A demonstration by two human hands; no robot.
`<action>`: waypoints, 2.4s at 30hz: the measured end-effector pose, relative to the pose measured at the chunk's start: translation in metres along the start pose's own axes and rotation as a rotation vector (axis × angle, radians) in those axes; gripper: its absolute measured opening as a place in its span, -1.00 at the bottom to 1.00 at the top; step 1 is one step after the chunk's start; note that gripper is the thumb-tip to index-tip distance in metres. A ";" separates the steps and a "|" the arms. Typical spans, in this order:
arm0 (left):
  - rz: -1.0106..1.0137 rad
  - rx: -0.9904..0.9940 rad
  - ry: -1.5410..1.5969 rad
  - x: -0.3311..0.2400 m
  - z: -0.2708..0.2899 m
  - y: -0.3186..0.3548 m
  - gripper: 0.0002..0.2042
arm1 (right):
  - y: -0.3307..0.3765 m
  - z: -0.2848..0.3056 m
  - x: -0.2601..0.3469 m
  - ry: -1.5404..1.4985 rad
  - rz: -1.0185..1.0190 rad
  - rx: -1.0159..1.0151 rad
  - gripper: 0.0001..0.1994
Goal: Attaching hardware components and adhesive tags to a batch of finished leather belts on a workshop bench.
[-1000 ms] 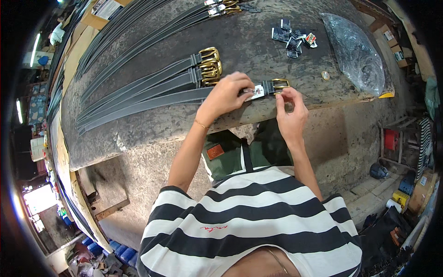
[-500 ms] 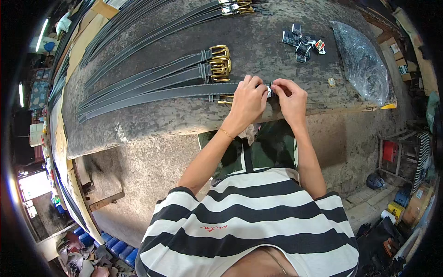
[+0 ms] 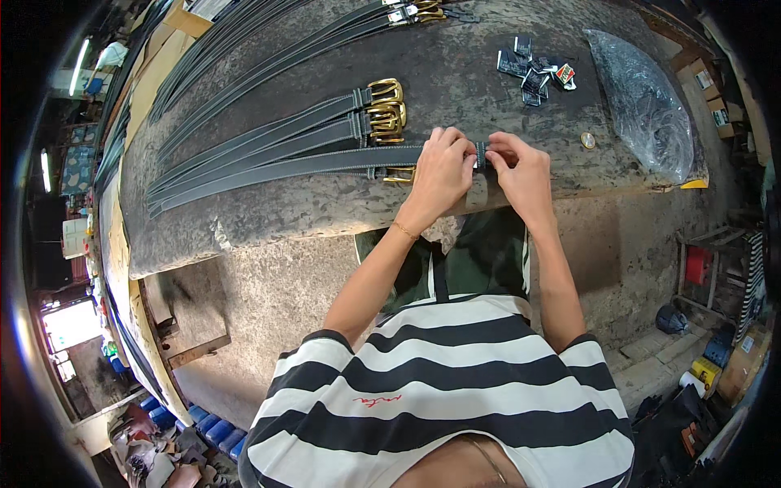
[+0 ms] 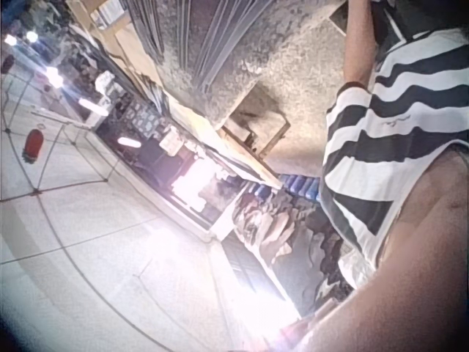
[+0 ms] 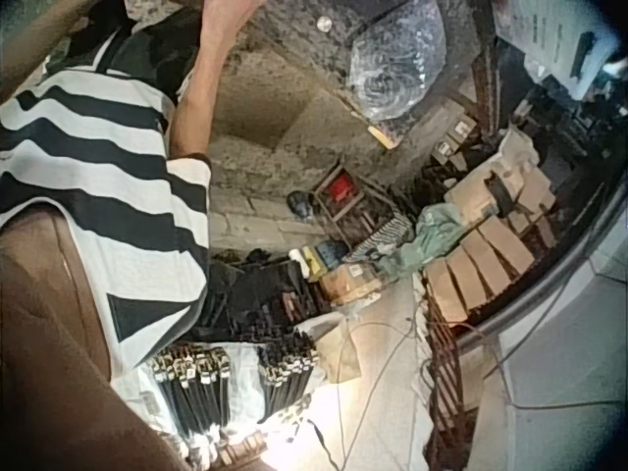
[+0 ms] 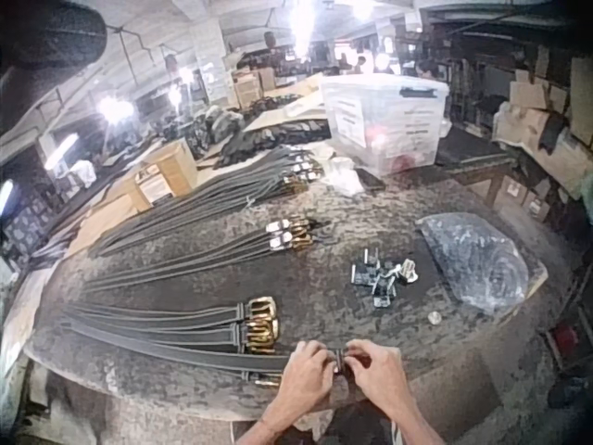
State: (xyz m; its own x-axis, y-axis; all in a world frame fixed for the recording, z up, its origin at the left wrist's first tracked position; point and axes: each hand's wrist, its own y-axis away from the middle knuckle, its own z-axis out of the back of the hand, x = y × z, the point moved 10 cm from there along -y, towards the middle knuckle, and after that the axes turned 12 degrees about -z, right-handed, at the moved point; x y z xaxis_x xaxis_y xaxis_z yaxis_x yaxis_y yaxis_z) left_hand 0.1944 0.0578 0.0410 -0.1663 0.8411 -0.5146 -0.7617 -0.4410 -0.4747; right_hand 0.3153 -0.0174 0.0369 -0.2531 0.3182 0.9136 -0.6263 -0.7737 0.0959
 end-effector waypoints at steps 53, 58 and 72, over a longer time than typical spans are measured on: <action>-0.011 -0.144 0.124 0.007 0.003 0.011 -0.89 | -0.003 -0.011 -0.005 -0.102 0.060 0.046 -0.91; -0.055 -0.122 0.097 0.003 0.002 0.010 -0.88 | 0.000 -0.012 -0.001 -0.059 0.127 0.027 -0.92; -0.252 0.114 0.020 -0.005 0.012 0.008 -0.77 | 0.034 -0.003 0.023 0.142 0.521 -0.040 -0.84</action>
State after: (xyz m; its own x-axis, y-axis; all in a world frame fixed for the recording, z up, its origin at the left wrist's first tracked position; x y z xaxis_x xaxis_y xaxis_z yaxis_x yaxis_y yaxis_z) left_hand 0.1819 0.0537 0.0490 0.0484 0.9131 -0.4048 -0.8432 -0.1799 -0.5066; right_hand 0.2858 -0.0343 0.0596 -0.6334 -0.0291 0.7733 -0.4178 -0.8283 -0.3734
